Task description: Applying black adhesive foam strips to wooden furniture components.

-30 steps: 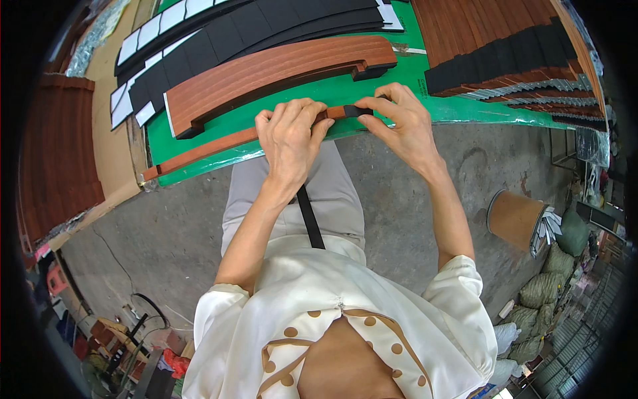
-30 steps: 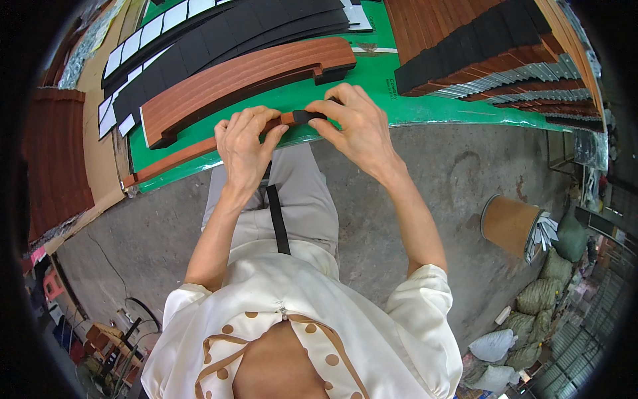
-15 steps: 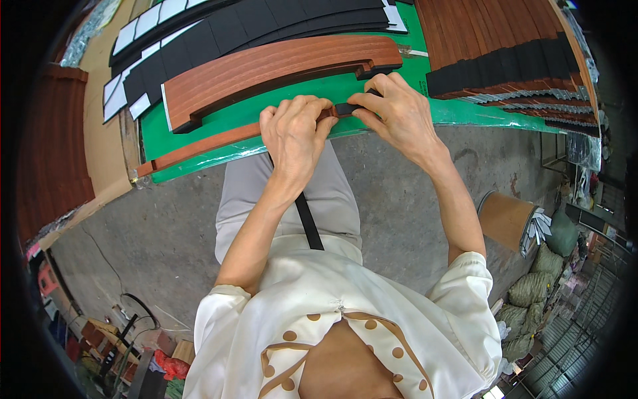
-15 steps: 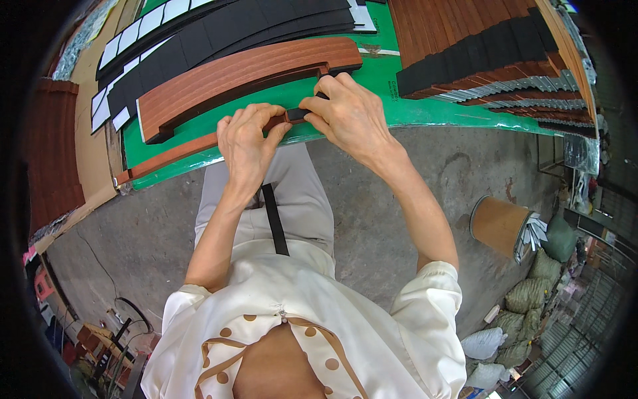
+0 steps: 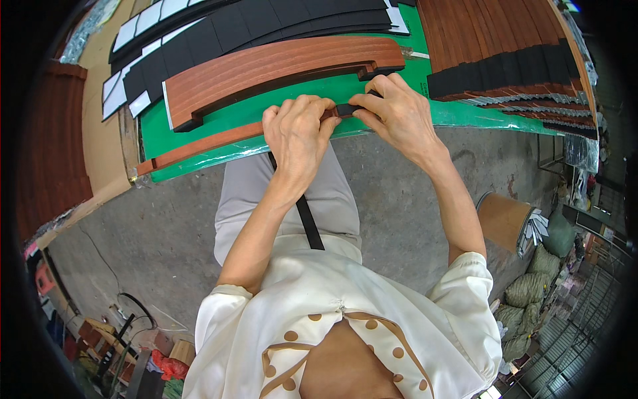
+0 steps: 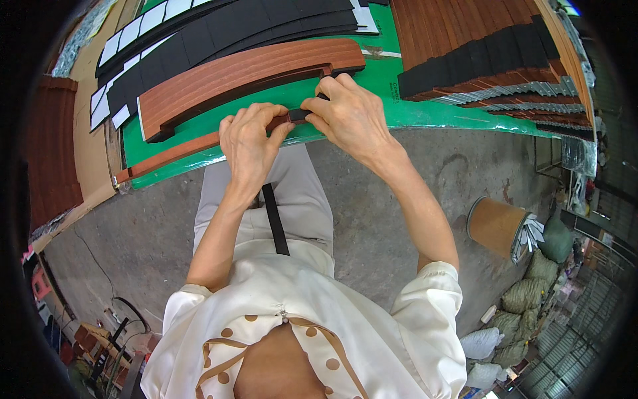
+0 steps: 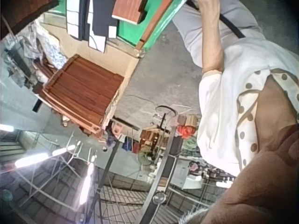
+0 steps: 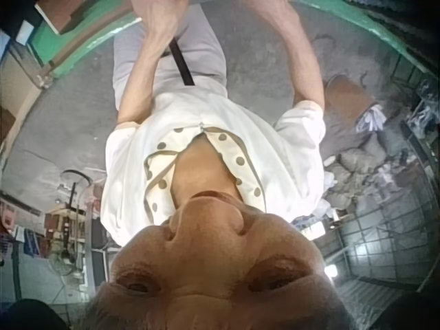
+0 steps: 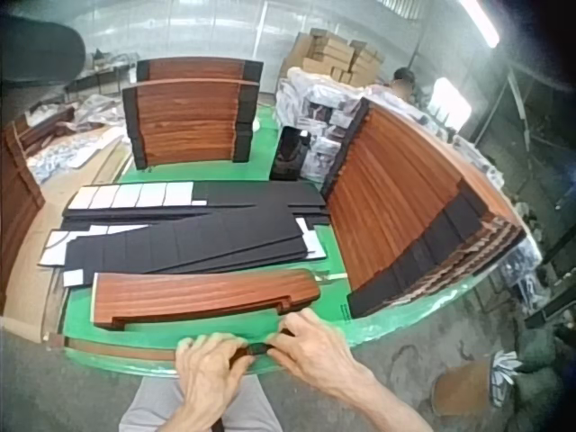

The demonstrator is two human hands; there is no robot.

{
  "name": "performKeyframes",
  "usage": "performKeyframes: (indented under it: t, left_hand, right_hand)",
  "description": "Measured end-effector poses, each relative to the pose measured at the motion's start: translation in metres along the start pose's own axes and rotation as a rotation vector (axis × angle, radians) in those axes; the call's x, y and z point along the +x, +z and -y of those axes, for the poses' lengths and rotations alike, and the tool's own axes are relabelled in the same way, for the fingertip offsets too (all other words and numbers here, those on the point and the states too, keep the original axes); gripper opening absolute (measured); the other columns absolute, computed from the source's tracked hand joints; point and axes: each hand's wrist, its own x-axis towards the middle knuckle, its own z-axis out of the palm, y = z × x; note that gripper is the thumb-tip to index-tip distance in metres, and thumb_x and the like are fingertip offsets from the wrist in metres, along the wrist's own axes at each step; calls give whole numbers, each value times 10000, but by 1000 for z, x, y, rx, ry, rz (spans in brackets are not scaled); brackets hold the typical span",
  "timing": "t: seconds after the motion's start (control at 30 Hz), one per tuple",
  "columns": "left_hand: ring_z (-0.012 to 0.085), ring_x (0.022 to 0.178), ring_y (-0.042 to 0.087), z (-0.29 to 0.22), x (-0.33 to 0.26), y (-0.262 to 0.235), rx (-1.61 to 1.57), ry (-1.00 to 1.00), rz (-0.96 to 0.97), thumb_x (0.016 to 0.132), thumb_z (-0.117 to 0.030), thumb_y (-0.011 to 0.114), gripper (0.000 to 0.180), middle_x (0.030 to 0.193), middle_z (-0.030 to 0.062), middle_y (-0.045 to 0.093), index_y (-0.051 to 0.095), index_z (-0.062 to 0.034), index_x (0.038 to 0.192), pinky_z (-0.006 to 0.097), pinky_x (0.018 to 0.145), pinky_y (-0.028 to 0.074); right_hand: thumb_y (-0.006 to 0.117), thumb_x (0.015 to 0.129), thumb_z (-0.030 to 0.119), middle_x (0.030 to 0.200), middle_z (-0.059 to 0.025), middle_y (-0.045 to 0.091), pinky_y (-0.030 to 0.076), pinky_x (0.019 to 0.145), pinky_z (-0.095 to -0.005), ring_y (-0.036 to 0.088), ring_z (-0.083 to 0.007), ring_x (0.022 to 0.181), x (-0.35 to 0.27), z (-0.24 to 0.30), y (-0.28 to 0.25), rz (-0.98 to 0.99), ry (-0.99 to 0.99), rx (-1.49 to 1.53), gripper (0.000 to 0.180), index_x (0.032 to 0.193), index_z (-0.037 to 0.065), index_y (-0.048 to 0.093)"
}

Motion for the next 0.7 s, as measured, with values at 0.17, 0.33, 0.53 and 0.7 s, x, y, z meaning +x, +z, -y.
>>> performKeyframes:
  t: [0.17, 0.33, 0.53, 0.7]
  left_hand:
    - [176, 757, 569, 1, 0, 2, -20, 31, -39, 660, -134, 749, 184, 820, 3, 642, 680, -88, 824, 335, 729, 328]
    - [175, 756, 568, 1, 0, 1, -16, 29, -28, 661, -132, 747, 181, 821, 0, 643, 677, -90, 823, 333, 722, 324]
    - [170, 761, 568, 0, 0, 1, -21, 28, -29, 668, -140, 748, 219, 823, -5, 641, 673, -104, 871, 334, 724, 323]
    - [155, 785, 574, 0, -2, 0, -4, 47, -26, 676, -182, 764, 264, 849, -23, 649, 683, -128, 921, 325, 731, 333]
  right_hand:
    - [754, 662, 158, 796, 2, 523, 488, 613, -308, 527, -167, 775, 1, 0, 0, -7, -1, 1, 189, 837, 114, 697]
    - [755, 660, 158, 796, 3, 525, 487, 608, -309, 527, -168, 772, 1, 1, 1, 2, 8, 0, 195, 841, 115, 699]
    - [757, 656, 155, 786, 2, 523, 486, 599, -308, 527, -167, 767, 0, 1, 1, -7, -2, -12, 193, 835, 111, 701]
    - [759, 649, 152, 775, 1, 517, 484, 594, -310, 524, -168, 762, 0, 2, 1, -16, -9, -9, 196, 830, 103, 702]
